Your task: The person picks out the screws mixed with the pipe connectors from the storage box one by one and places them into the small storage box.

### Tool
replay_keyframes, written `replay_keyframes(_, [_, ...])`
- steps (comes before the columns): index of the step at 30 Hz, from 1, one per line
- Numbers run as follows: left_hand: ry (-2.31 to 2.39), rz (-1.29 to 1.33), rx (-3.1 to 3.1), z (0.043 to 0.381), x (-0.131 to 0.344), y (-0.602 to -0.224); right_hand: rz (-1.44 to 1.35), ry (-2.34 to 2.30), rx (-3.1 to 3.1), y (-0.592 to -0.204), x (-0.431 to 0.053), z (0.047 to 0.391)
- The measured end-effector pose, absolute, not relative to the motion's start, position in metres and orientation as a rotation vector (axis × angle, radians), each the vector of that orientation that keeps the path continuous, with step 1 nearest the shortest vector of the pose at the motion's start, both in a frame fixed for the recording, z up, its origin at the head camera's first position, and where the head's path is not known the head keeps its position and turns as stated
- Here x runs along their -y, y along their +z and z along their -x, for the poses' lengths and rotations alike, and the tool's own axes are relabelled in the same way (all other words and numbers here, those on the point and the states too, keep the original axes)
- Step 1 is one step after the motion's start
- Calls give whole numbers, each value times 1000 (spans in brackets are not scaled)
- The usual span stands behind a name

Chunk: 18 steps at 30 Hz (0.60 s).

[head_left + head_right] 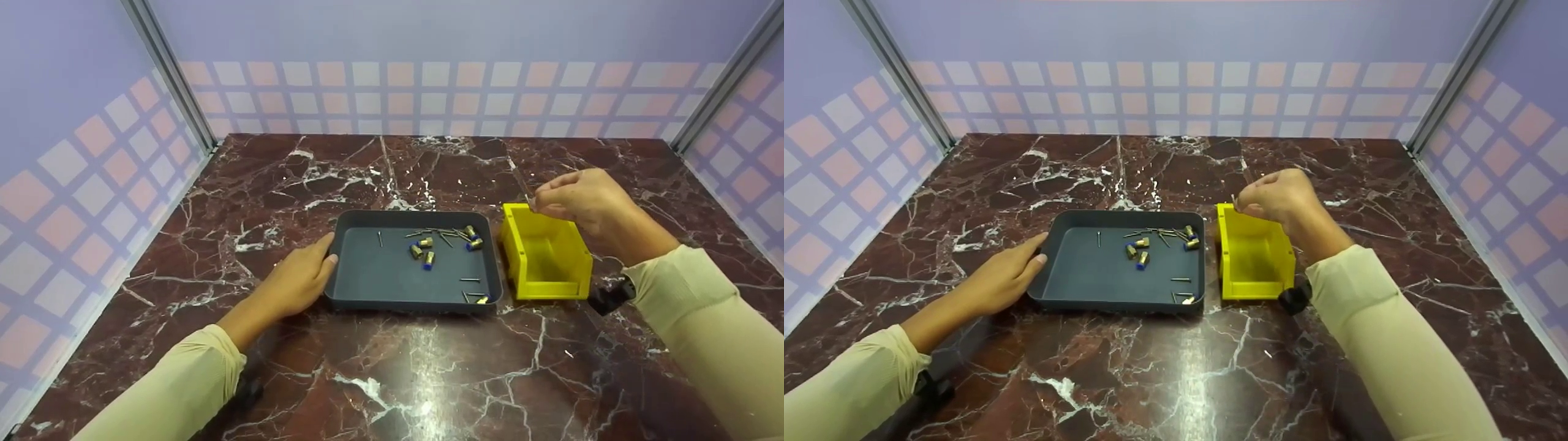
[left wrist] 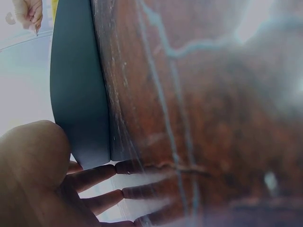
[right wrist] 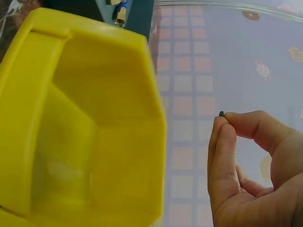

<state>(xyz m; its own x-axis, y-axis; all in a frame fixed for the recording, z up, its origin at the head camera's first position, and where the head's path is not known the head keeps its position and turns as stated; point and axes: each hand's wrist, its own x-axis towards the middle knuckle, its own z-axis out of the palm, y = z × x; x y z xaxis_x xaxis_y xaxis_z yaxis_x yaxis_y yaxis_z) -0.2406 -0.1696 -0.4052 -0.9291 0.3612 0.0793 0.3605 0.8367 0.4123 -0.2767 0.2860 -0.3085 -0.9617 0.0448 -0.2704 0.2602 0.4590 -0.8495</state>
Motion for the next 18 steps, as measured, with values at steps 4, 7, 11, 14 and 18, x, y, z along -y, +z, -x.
replay_keyframes(4, [691,-592,-3006,241,169,-405,-304,-1577,-2443,-315,-288,277])
replay_keyframes(7, [695,-595,-2999,241,169,-405,-337,-1688,-2362,-320,-289,277])
replay_keyframes(11, [693,-600,-2995,241,169,-406,-357,-1744,-2297,-325,-289,277])
replay_keyframes(14, [690,-601,-2999,241,169,-406,-353,-1761,-2271,-328,-289,278])
replay_keyframes(18, [690,-601,-2997,241,169,-405,-354,-1792,-2244,-331,-290,279])
